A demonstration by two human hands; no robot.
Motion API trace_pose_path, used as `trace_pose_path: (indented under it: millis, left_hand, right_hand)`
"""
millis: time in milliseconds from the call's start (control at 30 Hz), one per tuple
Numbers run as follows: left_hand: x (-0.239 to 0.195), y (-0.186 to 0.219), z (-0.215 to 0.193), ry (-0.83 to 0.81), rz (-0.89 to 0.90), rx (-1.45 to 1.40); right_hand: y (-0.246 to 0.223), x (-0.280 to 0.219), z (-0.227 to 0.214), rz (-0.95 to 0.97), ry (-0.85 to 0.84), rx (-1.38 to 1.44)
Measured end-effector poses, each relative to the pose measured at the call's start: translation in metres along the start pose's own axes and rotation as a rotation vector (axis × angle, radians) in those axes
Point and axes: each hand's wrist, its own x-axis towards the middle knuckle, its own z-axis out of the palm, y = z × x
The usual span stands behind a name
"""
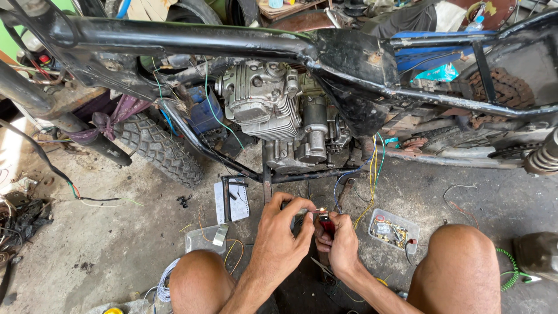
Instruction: The person is repairing the electrical wiring of a motorcycle. They strip the insulation from several wires using pliers, twist the exposed ends together, and then use a lighter to heat-shrink the insulation over the connections.
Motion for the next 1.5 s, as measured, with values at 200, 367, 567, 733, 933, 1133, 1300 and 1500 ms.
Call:
trace_pose_path:
  millis: [200, 367, 567, 733, 933, 1133, 1300, 1500]
  left_hand:
    - [0.000, -0.001, 0.000, -0.001, -0.023, -0.009]
    - [0.000, 0.000, -0.002, 0.003, -0.017, -0.022]
    - [-0.001, -0.003, 0.001, 0.025, -0.015, -0.041]
    - [-0.002, -0.004, 0.001, 0.028, -0.007, -0.042]
    - [-0.001, -0.003, 0.000, 0.034, -0.003, -0.060]
    - [-0.003, -0.004, 0.000, 0.024, -0.024, -0.040]
    - [-0.003, -0.004, -0.002, 0.022, -0.021, -0.048]
    - [-0.003, -0.006, -0.006, 0.006, -0.061, -0.027]
  right_hand:
    - [0.003, 0.002, -0.002, -0.019, -0.013, -0.018]
    - [0.006, 0.005, -0.003, -0.037, 0.009, -0.020]
    - [0.009, 0.009, -0.005, -0.041, 0.010, -0.032]
    - [0.009, 0.007, -0.005, -0.036, 0.064, -0.022]
    - [0.006, 0.007, -0.003, -0.026, 0.019, 0.025]
    - [0.005, 0.006, -0.005, -0.031, 0.007, -0.020]
    - [-0.007, 0.001, -0.009, -0.148, -0.048, -0.113]
    - [-0.075, -0.007, -0.008, -0.756, -0.190, -0.832]
